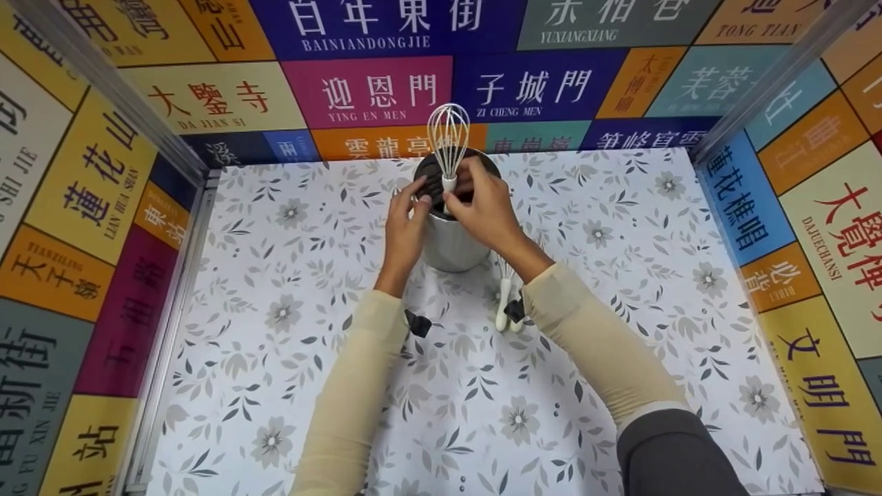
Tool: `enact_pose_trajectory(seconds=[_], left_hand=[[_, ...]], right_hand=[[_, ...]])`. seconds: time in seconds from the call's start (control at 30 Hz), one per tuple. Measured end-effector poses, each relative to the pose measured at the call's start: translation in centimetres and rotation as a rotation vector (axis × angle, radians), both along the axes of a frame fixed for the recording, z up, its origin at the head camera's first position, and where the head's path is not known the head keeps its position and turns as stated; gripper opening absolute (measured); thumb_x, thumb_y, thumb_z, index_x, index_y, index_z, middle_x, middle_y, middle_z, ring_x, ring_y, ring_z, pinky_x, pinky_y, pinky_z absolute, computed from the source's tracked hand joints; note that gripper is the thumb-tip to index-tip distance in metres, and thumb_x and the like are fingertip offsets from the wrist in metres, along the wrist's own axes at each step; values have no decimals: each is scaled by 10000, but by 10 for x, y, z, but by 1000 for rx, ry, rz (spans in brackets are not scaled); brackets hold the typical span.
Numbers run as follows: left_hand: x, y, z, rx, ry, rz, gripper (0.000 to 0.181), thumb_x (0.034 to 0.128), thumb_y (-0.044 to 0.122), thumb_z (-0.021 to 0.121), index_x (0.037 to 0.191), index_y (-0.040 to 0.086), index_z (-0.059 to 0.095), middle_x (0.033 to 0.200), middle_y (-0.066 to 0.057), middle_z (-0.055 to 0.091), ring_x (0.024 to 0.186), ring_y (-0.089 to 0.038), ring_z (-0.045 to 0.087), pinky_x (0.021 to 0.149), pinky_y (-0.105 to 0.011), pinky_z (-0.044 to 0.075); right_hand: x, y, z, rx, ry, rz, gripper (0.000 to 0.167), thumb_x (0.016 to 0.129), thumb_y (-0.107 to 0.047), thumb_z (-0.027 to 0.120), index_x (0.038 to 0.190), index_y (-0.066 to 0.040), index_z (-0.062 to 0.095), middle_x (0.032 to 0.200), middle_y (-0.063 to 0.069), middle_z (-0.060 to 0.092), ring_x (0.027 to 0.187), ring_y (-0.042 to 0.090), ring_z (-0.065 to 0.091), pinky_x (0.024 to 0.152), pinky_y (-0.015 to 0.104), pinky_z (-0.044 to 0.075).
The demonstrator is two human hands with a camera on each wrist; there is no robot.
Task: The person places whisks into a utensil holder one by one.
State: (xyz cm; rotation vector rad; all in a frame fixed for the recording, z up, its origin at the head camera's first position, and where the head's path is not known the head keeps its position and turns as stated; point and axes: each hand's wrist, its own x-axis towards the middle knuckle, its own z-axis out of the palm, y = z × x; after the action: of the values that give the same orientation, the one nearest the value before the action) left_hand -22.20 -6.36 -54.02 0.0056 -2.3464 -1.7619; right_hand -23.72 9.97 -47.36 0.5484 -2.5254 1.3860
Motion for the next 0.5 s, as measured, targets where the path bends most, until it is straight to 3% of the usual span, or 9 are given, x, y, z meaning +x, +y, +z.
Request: enact_pose_trajectory(seconds=[0.23, 0.5], left_hand=[[2, 0, 0, -4, -17, 3, 405, 1055, 346, 521, 1449, 272, 581, 1186, -68, 535, 1009, -169, 470, 863, -357, 408], [2, 0, 0, 6, 1, -16, 416, 1066, 348, 507, 1465, 245, 564, 1350, -82, 540, 1084, -197, 488, 942, -405, 423]], right_hand=[[0, 0, -4, -12, 7, 14, 421, 896, -151, 746, 1253, -46, 551, 1051, 101, 717, 932, 168, 711, 820, 271, 566], [2, 0, -1, -12, -21, 13, 502, 878, -195, 784, 1283, -50, 526, 1036, 96, 707, 957, 174, 698, 799, 289, 581]])
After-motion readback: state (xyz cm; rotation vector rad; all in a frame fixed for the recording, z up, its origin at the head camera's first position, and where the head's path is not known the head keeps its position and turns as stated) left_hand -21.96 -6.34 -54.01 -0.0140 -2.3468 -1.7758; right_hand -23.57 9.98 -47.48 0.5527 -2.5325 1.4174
